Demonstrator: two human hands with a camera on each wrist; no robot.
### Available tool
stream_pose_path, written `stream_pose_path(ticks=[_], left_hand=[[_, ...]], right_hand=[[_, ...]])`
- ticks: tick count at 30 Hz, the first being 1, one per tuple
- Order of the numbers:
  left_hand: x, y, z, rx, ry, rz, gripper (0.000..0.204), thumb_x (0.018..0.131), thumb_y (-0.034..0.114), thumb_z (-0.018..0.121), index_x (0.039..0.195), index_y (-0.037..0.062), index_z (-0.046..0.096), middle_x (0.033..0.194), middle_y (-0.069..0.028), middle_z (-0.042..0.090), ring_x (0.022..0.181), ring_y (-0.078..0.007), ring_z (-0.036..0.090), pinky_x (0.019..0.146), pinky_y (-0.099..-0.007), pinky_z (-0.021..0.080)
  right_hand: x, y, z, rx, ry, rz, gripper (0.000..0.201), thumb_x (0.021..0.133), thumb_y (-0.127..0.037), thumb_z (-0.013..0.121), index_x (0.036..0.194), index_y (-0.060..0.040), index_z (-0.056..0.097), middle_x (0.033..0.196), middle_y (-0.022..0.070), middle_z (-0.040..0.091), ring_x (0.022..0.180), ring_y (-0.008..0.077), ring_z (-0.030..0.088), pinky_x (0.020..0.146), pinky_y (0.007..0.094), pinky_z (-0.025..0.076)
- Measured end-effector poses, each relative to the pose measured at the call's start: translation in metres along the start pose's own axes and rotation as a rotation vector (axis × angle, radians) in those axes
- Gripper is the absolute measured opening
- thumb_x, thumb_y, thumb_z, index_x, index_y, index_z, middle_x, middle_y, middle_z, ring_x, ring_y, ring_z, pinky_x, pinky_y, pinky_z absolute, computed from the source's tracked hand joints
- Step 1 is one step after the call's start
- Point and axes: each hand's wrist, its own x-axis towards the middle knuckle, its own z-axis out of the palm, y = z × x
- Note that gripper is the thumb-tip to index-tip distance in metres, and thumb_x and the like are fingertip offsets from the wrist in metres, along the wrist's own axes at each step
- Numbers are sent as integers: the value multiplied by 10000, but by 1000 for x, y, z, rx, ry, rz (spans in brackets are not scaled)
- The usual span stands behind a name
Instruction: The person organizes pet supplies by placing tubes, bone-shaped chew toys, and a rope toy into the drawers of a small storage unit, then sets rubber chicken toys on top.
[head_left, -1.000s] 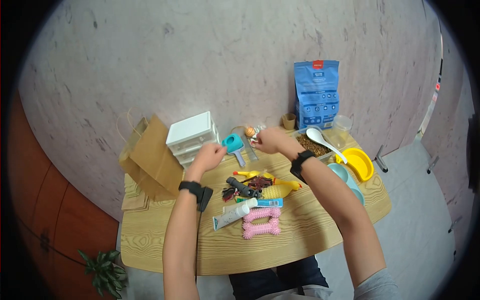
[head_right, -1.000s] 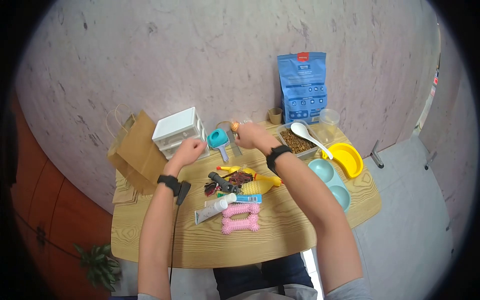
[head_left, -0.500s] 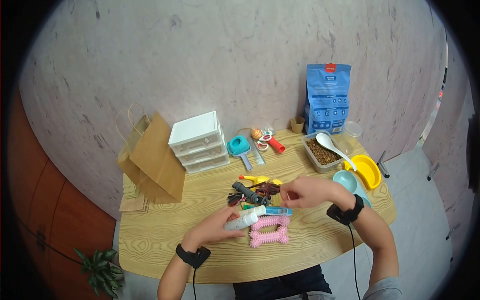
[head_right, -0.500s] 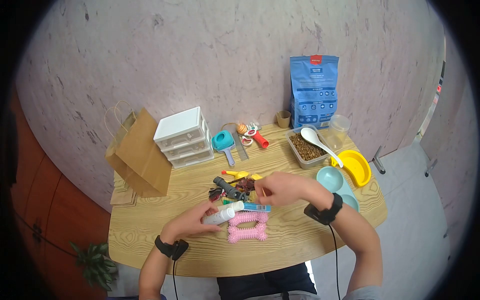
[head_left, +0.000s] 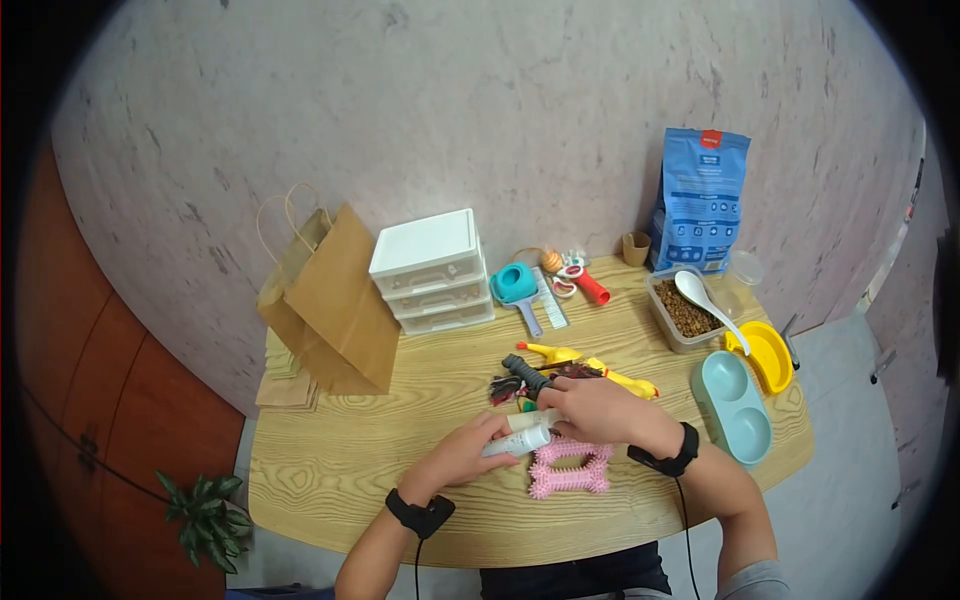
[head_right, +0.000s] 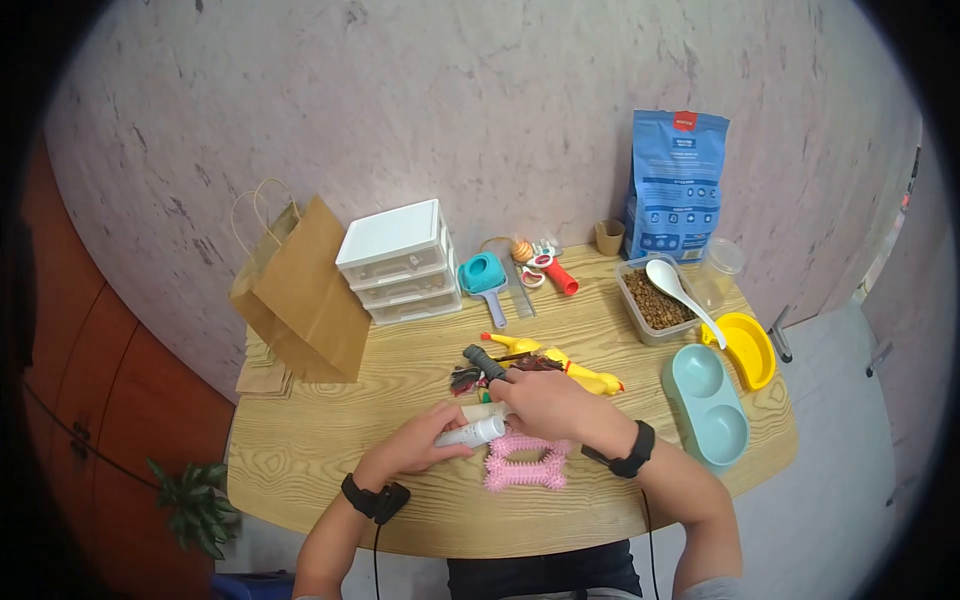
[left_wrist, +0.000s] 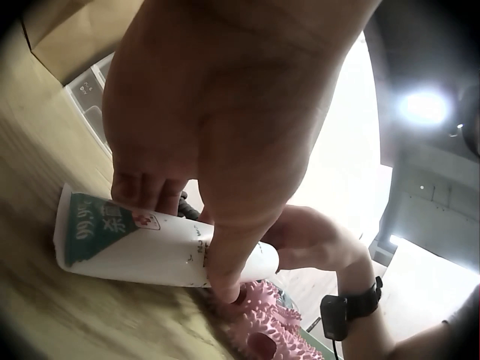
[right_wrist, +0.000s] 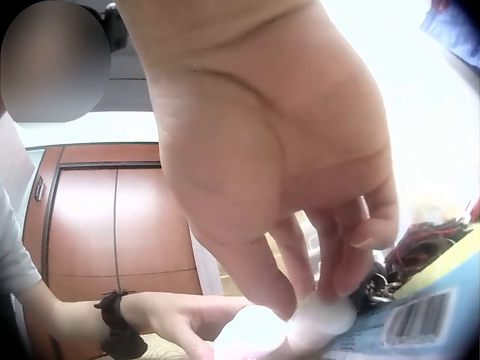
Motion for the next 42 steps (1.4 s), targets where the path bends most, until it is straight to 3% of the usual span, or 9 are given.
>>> stream_pose_path(ticks=[10,15,19,24,25,29,32,38,42], left_hand=[[-1,-16,-40,-181,-69,-145,382,875,284,776,1101,40,590,1072,-90,617,911,-180,594,792,-329,501],[29,-91,-91,-233,445,-474,311,900,279,746,1067,43,632,1060,-110,632,826,-142,607,731,-303,513],[66,-184,-90,-165,717,-297,240,927,211,711,1089,57,621,832,-29,641,740,-98,613,609,-254,490],[84,-178,-86,24,919,-442,317,877,261,703,1092,45,616,1084,-156,644,1044,-284,632,891,-372,501],[85,-176,-90,-102,852,-469,364,858,300,705,1102,46,615,1231,-208,590,1191,-361,553,1021,-411,427],[88,-191,-89,-20,898,-394,333,873,270,699,1093,36,610,1109,-169,647,1049,-301,636,910,-378,496],[87,-198,-98,-355,766,-422,357,862,287,715,1077,17,625,1209,-244,603,1155,-380,578,980,-421,464],[71,-173,-106,-454,652,-344,401,883,316,714,1088,-12,607,976,-192,683,881,-269,699,801,-370,539],[56,-149,-123,-436,578,-468,681,891,352,712,1339,-48,390,853,-183,684,674,-233,704,594,-333,548]], right_hand=[[30,-13,9,-220,-198,195,227,798,-203,692,961,-47,717,820,151,714,781,328,720,673,455,569],[29,-17,-13,-206,-84,143,289,823,-285,688,977,-42,712,813,174,712,796,337,721,676,459,566],[87,0,-29,-102,-49,223,415,839,-388,695,990,-2,708,883,207,718,821,380,706,730,466,559],[181,69,2,28,-17,371,562,852,-456,693,1018,80,682,934,267,708,874,374,702,753,433,551],[188,75,3,41,-70,408,571,849,-453,696,1003,97,676,915,271,705,881,356,704,738,423,550],[209,85,14,189,-47,442,599,841,-425,702,1103,108,630,908,218,693,837,296,691,684,391,543],[217,82,20,412,17,544,670,829,-399,712,1222,117,545,944,178,670,783,243,662,640,356,531],[214,68,22,406,61,575,716,835,-374,711,1282,131,469,988,175,673,829,221,653,684,336,521],[203,81,35,481,78,500,718,868,-340,692,1361,105,419,1066,185,676,892,240,679,723,333,535]])
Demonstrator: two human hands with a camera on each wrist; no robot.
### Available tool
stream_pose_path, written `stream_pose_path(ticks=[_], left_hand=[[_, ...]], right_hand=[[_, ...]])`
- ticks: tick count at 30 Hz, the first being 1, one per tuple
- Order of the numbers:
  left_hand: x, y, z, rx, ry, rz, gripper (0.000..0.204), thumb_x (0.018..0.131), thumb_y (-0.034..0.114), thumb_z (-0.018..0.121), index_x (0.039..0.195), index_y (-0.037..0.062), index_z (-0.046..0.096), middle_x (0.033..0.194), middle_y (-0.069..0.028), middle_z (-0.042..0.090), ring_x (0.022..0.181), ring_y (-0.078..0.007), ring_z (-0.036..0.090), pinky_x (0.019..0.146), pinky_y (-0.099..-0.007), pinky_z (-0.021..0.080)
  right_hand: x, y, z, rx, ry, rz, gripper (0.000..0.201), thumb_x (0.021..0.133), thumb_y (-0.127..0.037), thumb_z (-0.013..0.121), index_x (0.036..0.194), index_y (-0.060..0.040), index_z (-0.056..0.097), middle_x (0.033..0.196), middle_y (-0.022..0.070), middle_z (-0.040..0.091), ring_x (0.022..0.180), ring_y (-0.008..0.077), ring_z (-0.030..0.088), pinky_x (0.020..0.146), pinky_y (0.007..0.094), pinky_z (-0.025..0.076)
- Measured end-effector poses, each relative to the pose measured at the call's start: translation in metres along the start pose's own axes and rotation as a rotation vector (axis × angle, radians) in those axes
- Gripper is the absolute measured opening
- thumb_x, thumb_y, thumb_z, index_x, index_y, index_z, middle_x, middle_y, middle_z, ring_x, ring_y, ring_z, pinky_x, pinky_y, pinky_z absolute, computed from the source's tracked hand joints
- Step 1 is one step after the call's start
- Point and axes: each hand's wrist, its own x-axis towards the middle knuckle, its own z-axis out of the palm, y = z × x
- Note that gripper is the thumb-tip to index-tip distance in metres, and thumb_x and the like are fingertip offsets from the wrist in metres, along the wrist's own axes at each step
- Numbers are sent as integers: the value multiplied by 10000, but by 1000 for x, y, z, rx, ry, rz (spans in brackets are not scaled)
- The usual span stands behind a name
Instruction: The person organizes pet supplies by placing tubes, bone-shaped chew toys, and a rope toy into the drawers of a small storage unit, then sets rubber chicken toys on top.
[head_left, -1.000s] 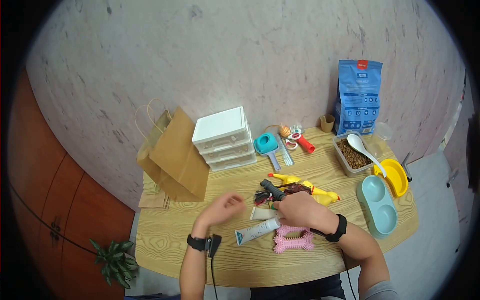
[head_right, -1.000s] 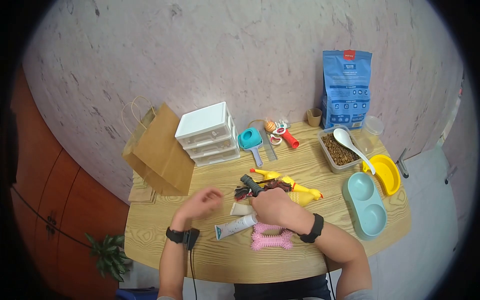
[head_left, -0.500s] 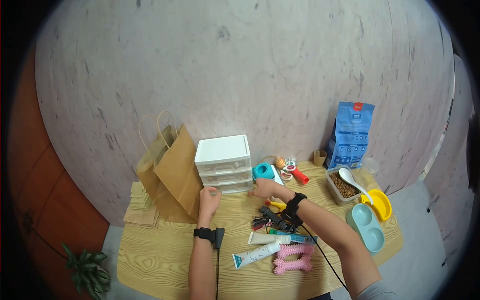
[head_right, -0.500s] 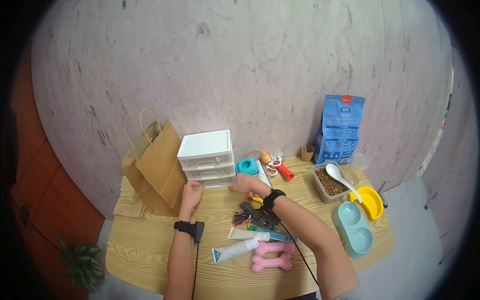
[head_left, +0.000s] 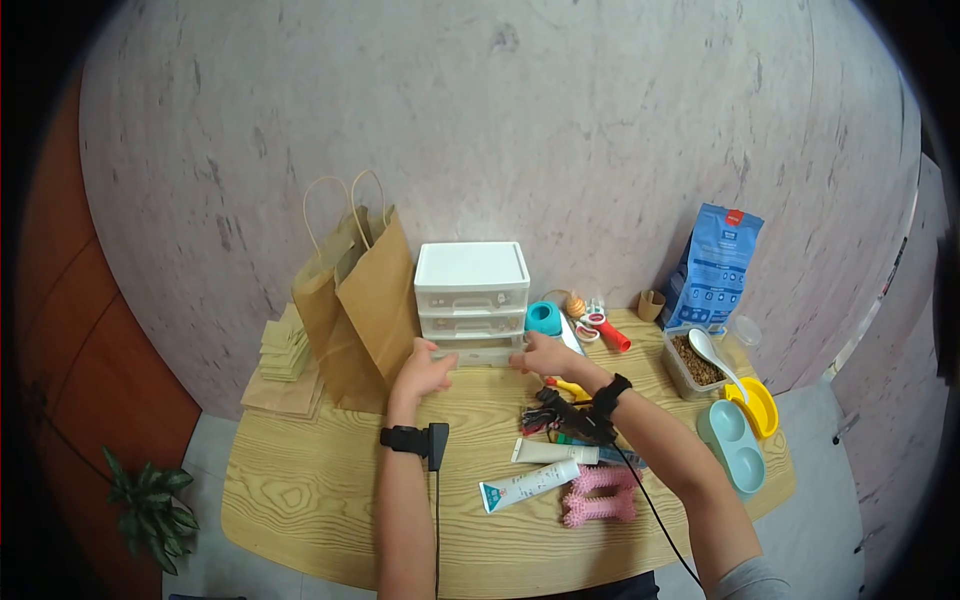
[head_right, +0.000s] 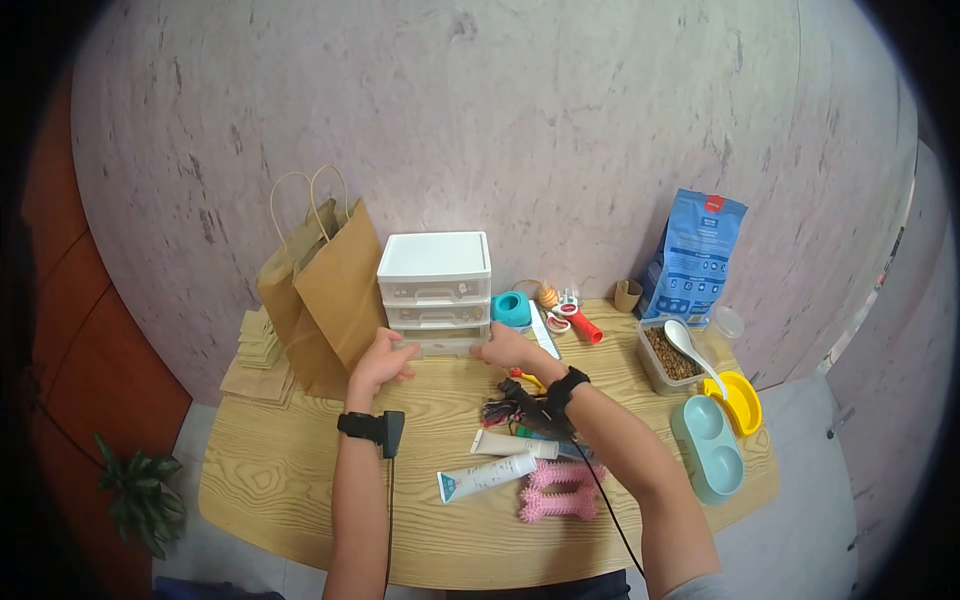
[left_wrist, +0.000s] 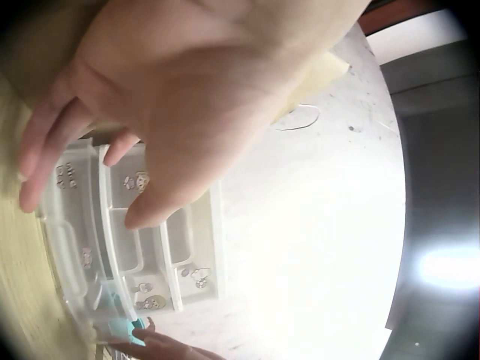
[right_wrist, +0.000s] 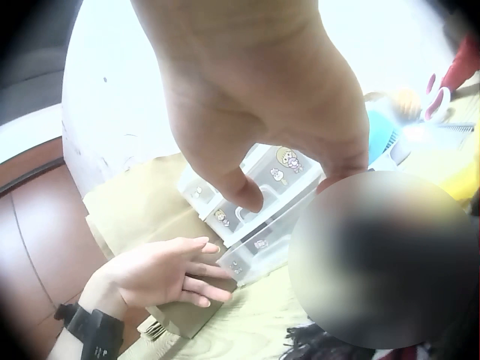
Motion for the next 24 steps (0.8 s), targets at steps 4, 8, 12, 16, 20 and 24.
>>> stream_pose_path(ticks=[4,8,12,16,20,24], left_hand=[[-28,40,-16,231,-157,-195,956,890,440,712,1484,-41,137,1212,-295,613,694,-274,741,498,-321,580],[-41,56,-19,400,-172,-263,1034,866,501,712,1513,-43,117,1252,-308,601,682,-284,740,482,-343,585],[-46,65,-20,684,-103,-252,865,853,509,721,1399,-64,373,1139,-241,678,683,-263,737,537,-351,584],[-65,73,-13,945,135,125,626,846,493,735,1125,-51,600,933,-195,717,811,-275,723,717,-380,569],[-96,109,10,678,-125,271,574,839,486,743,1076,-22,620,891,-184,703,859,-297,690,769,-399,537],[-103,112,72,702,-579,385,561,783,482,790,1065,26,628,892,-155,689,836,-303,668,732,-390,523]], right_hand=[[-33,-19,-7,-75,-36,48,828,884,-308,686,1472,114,284,1085,201,675,891,237,686,761,341,543],[-47,-14,-5,-148,-57,-19,882,899,-305,683,1505,122,205,1068,207,677,916,236,682,815,335,531],[-60,-3,-3,-152,-13,-41,797,896,-284,689,1482,77,288,1049,210,682,974,283,675,861,368,525],[-98,-16,-14,-351,227,-372,527,871,-243,676,1277,47,507,1098,267,674,1004,404,661,901,442,515],[-167,-53,-35,-498,29,-217,279,876,-220,669,1048,-6,616,1028,175,696,895,353,685,787,419,542],[-234,-34,-35,-804,-81,-80,240,874,-245,703,1017,-61,645,921,124,698,860,335,675,740,425,536]])
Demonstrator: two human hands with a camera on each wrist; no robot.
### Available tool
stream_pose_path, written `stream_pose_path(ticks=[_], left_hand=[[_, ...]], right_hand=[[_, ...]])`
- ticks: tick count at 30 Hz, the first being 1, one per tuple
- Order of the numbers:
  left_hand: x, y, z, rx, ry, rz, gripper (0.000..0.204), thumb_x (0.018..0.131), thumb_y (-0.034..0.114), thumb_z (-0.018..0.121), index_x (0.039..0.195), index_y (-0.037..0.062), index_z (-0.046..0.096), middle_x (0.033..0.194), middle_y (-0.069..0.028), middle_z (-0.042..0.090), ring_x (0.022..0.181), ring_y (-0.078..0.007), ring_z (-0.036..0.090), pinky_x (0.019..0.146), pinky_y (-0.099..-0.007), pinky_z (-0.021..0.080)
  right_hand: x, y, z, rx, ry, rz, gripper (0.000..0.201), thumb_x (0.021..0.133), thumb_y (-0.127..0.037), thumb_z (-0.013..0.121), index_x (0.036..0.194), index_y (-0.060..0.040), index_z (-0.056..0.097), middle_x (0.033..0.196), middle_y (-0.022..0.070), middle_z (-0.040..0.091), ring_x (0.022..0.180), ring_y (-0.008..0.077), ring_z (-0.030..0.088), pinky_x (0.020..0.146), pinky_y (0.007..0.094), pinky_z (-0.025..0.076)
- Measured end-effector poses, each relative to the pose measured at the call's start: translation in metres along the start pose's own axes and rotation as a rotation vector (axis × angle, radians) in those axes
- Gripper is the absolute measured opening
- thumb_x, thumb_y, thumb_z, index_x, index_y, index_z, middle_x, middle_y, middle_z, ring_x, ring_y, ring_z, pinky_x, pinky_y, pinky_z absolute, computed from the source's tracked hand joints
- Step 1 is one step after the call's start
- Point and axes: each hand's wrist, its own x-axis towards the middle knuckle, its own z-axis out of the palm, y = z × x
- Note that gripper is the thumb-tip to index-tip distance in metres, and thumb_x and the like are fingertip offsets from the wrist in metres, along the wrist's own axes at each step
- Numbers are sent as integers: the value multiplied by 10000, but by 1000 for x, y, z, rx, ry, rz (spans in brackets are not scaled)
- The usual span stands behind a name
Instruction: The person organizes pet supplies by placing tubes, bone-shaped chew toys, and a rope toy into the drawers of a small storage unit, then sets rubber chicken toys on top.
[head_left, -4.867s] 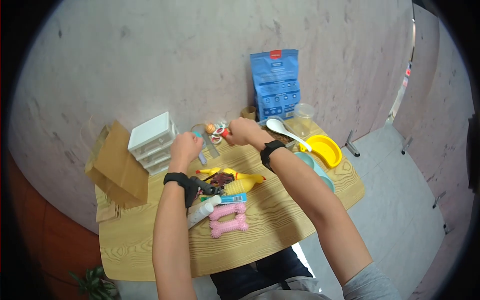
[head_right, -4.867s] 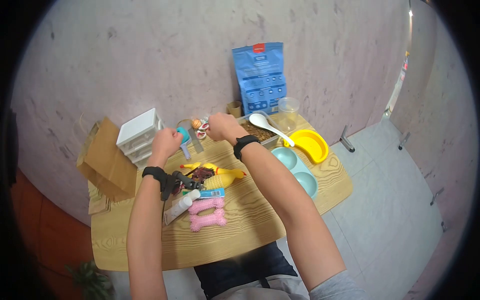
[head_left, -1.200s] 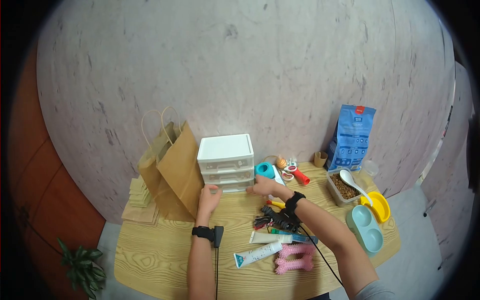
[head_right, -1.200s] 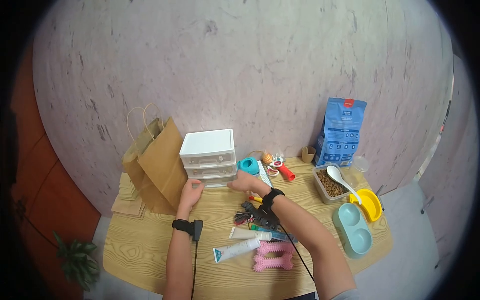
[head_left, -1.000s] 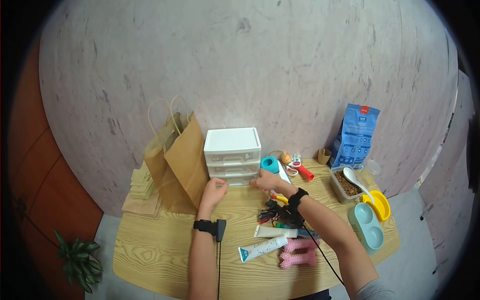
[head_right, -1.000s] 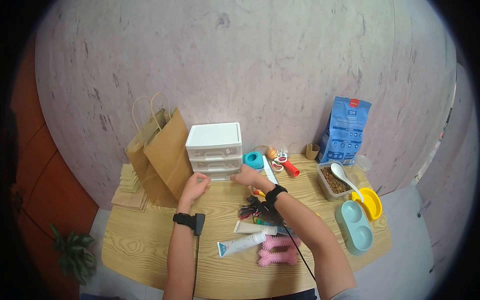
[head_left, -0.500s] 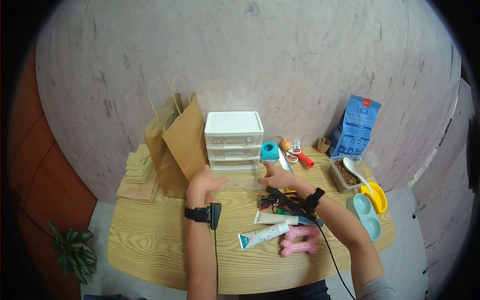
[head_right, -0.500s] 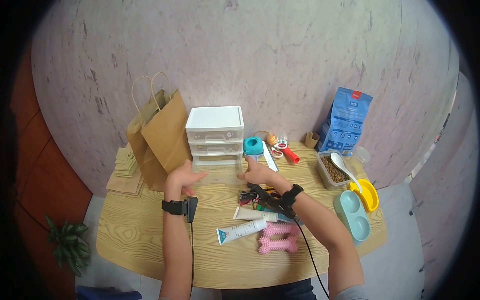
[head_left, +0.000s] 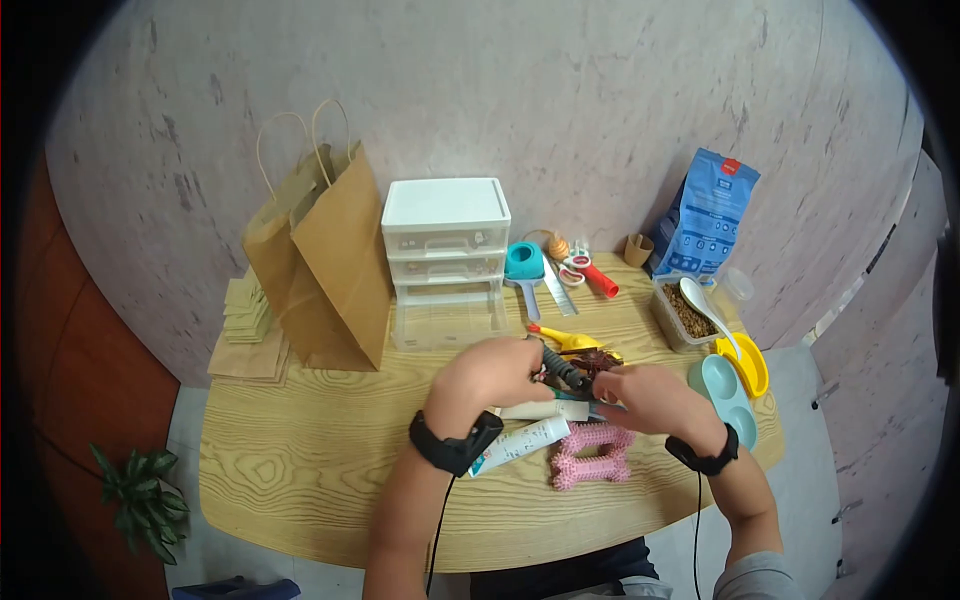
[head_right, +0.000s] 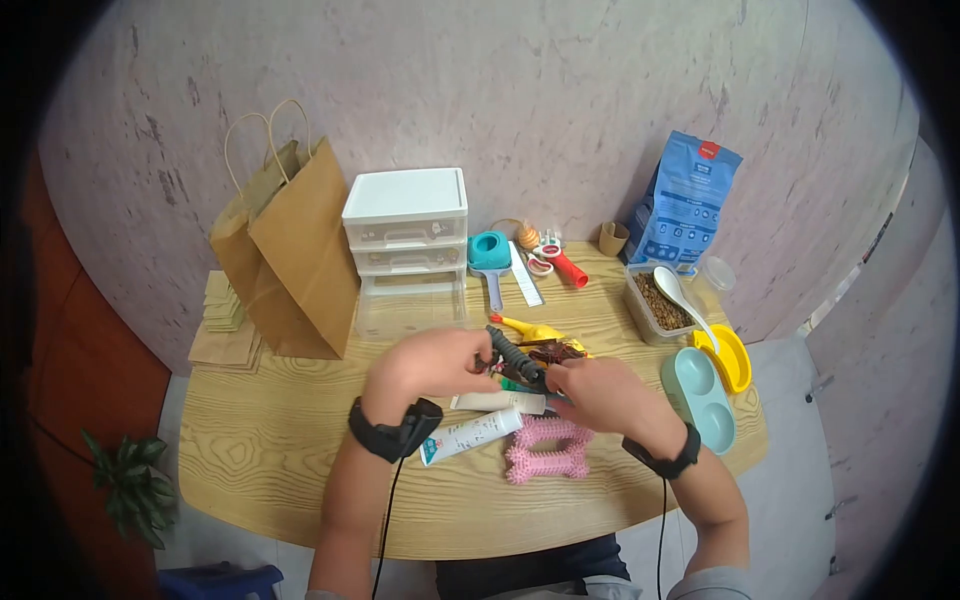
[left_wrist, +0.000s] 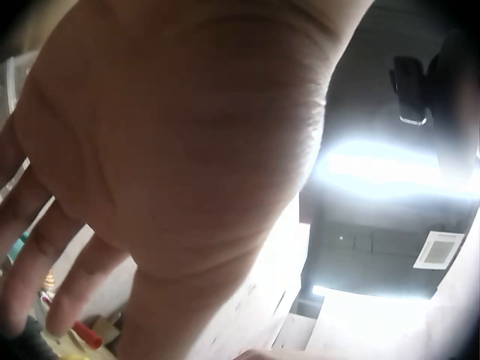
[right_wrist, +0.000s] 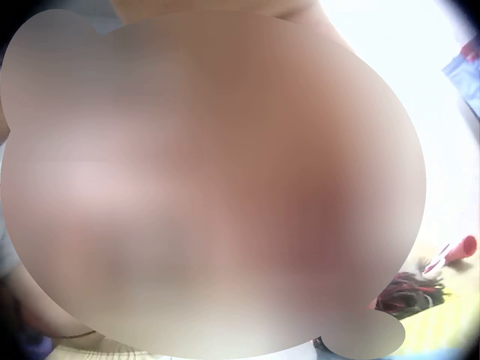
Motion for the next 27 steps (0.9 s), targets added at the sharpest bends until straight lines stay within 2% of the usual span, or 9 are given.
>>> stream_pose_path(ticks=[1,3,5,8,14,18,20,23,27], left_hand=[[7,5,10,37,-109,86,586,739,496,822,1047,36,629,903,-151,689,859,-304,668,735,-388,521],[4,18,19,111,-154,97,633,689,524,842,1034,38,628,905,-152,689,877,-307,669,742,-389,523],[7,23,34,267,-174,117,746,536,563,899,1001,45,629,915,-133,704,887,-318,685,753,-399,537],[13,31,43,395,-223,14,711,511,489,927,994,43,658,913,-114,725,871,-315,704,753,-402,552],[13,38,46,473,-338,46,529,578,285,898,987,12,705,906,-130,742,876,-303,718,760,-400,570],[10,31,42,419,-174,43,449,634,210,850,1003,21,678,908,-132,734,870,-310,714,758,-416,572],[10,29,38,306,-15,81,408,689,185,818,1025,35,643,944,-138,713,917,-318,695,788,-427,560],[20,18,52,287,69,259,395,740,197,803,1036,25,607,983,-147,678,978,-323,667,828,-431,540],[35,16,56,159,-81,190,436,715,226,845,1022,14,621,1012,-144,659,1021,-322,643,865,-428,523]], right_hand=[[-10,4,10,0,-5,2,240,874,-245,703,1017,-61,645,921,124,698,860,335,675,740,425,536],[-23,11,28,-120,187,6,251,863,-257,695,1001,-58,631,910,130,679,886,321,682,758,445,539],[-32,16,42,-95,164,61,267,863,-257,703,1029,-62,629,928,138,682,902,328,675,771,444,534],[-39,20,48,-28,164,99,291,866,-249,707,1069,-60,621,945,152,683,915,343,665,784,446,528],[-52,28,40,145,217,58,238,887,-172,690,1063,-39,601,907,166,681,840,361,663,727,444,522],[-66,33,19,429,237,101,187,920,-160,651,1031,-27,579,812,188,668,792,402,656,689,456,511],[-73,39,14,457,287,92,162,934,-132,636,1025,-16,569,749,181,650,702,386,642,636,431,487],[-82,46,11,652,292,226,156,950,-129,624,1018,-6,557,684,118,592,582,208,556,560,350,421],[-86,55,11,703,322,245,124,971,-128,603,996,-16,556,658,60,565,583,132,531,548,307,411]])
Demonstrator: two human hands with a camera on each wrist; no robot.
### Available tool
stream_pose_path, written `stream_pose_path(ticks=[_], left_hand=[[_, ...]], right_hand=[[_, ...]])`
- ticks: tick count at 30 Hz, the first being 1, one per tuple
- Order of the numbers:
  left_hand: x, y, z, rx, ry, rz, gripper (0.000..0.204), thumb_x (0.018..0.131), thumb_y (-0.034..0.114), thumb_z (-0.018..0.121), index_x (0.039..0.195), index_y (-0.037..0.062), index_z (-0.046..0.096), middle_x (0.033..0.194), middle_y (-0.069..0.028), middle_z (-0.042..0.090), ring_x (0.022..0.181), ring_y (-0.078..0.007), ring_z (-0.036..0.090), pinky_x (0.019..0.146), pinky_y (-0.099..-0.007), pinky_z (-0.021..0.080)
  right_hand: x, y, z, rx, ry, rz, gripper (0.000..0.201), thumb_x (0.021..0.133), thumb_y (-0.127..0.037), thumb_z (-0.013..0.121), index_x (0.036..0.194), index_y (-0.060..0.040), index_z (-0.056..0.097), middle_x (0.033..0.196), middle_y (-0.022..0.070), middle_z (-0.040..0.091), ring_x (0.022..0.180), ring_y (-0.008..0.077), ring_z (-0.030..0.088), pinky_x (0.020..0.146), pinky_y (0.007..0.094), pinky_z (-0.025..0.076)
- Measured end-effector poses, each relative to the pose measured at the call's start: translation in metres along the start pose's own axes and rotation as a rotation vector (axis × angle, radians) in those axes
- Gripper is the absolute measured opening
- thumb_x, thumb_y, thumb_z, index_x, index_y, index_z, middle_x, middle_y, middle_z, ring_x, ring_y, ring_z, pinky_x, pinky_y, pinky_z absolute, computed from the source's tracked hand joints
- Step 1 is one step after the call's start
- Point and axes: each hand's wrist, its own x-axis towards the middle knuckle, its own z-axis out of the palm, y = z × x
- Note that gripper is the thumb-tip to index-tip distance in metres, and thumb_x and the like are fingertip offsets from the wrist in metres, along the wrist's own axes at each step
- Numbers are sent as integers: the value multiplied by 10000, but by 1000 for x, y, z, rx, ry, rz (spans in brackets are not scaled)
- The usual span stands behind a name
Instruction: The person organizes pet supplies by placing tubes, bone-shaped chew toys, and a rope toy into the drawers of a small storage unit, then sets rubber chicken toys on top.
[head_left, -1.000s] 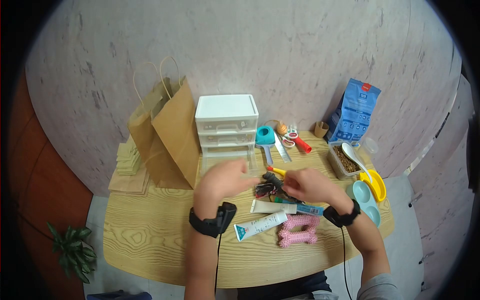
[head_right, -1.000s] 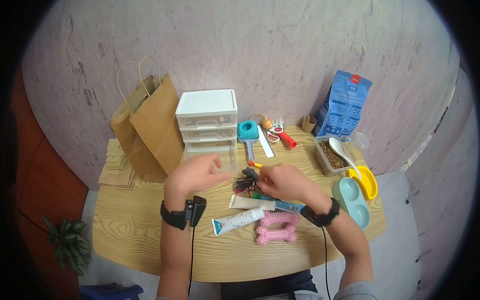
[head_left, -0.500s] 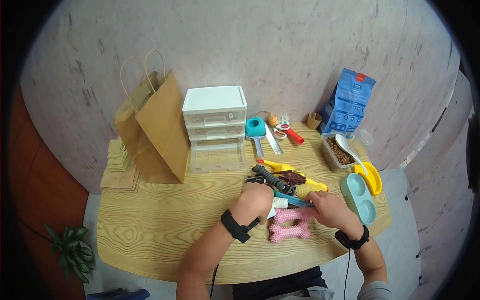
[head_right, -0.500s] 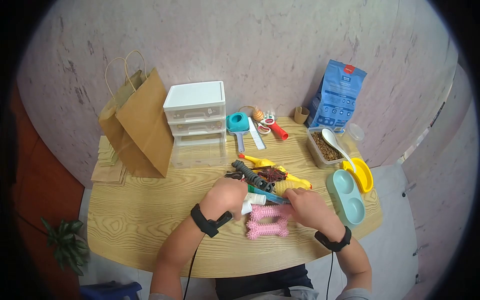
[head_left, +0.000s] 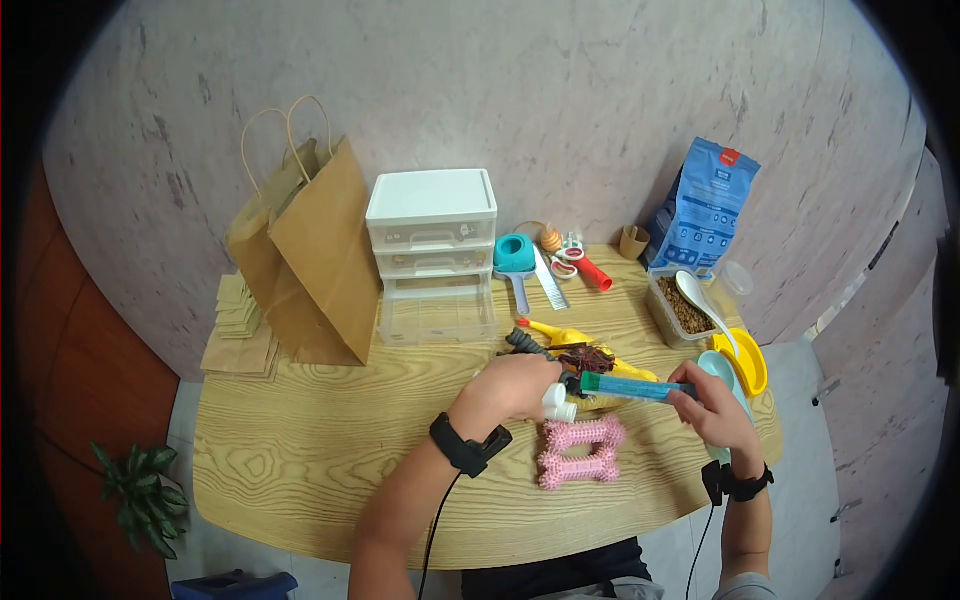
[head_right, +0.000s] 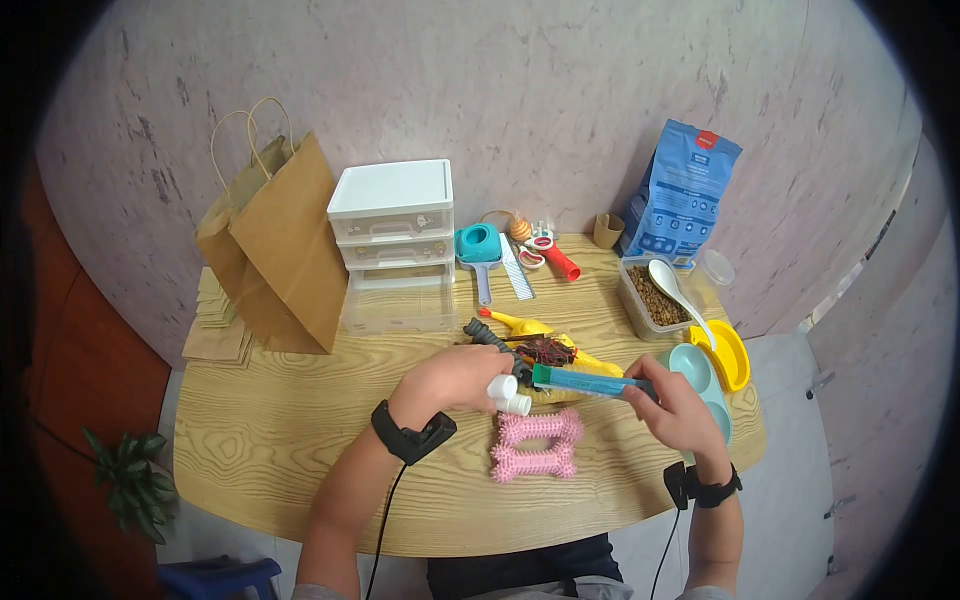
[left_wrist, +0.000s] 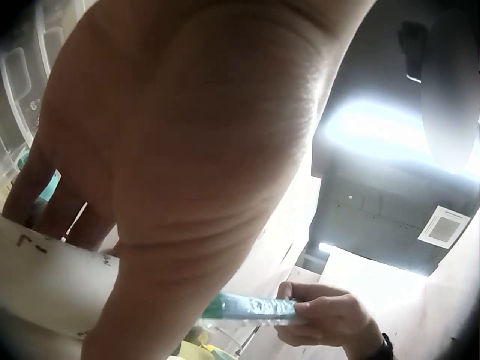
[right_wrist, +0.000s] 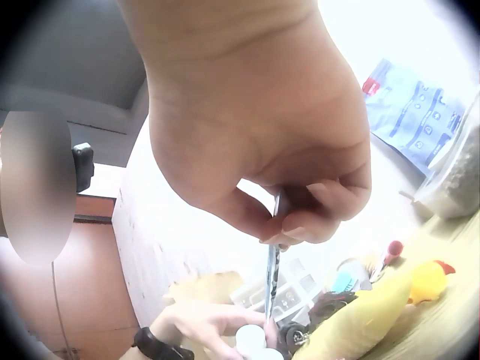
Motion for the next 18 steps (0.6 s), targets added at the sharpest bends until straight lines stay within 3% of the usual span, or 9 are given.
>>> stream_pose_path(ticks=[2,3,5,9,12,15,18], left_hand=[[1,0,-3,-17,-158,-12,502,648,231,897,1011,5,632,1015,-149,657,1019,-337,641,870,-433,519],[3,-4,3,-20,-157,-16,502,648,231,897,1011,5,632,1015,-149,657,1019,-337,641,870,-433,519],[12,-14,20,27,-133,-5,554,601,227,923,1016,-7,641,1037,-166,655,1029,-354,639,886,-433,516],[18,-21,26,68,-182,42,558,617,222,916,1039,-15,640,1046,-183,651,1045,-366,633,896,-434,514],[13,-26,22,-28,-241,-40,558,638,212,906,1067,-20,636,1057,-192,646,1062,-368,623,898,-436,516],[-10,-20,-10,-63,-235,-117,500,669,176,885,1053,-10,624,1049,-187,638,1064,-374,609,900,-438,505],[-41,-29,-42,-104,130,-7,424,712,116,844,1030,18,581,1042,-160,605,1062,-367,580,913,-439,464]], right_hand=[[4,2,-4,266,-4,41,89,998,-121,572,1002,-36,549,685,8,541,595,82,500,550,259,398],[8,1,-3,265,-9,40,89,998,-121,572,1002,-36,549,685,8,541,595,82,500,550,259,398],[23,-4,-3,531,39,-38,81,1024,-136,544,1020,-55,537,729,-24,516,619,48,470,560,215,378],[78,-15,7,583,-88,-59,115,1031,-188,541,1028,-73,541,745,-20,512,622,57,461,559,208,353],[125,-29,27,607,-97,54,97,1019,-177,542,1028,-81,552,741,-17,519,620,63,464,557,213,351],[171,-32,45,552,-166,26,86,1004,-168,543,1018,-84,555,735,-16,524,622,66,469,556,218,354],[191,-51,59,477,-168,19,102,1005,-177,532,998,-79,555,729,-12,533,635,75,488,568,236,367]])
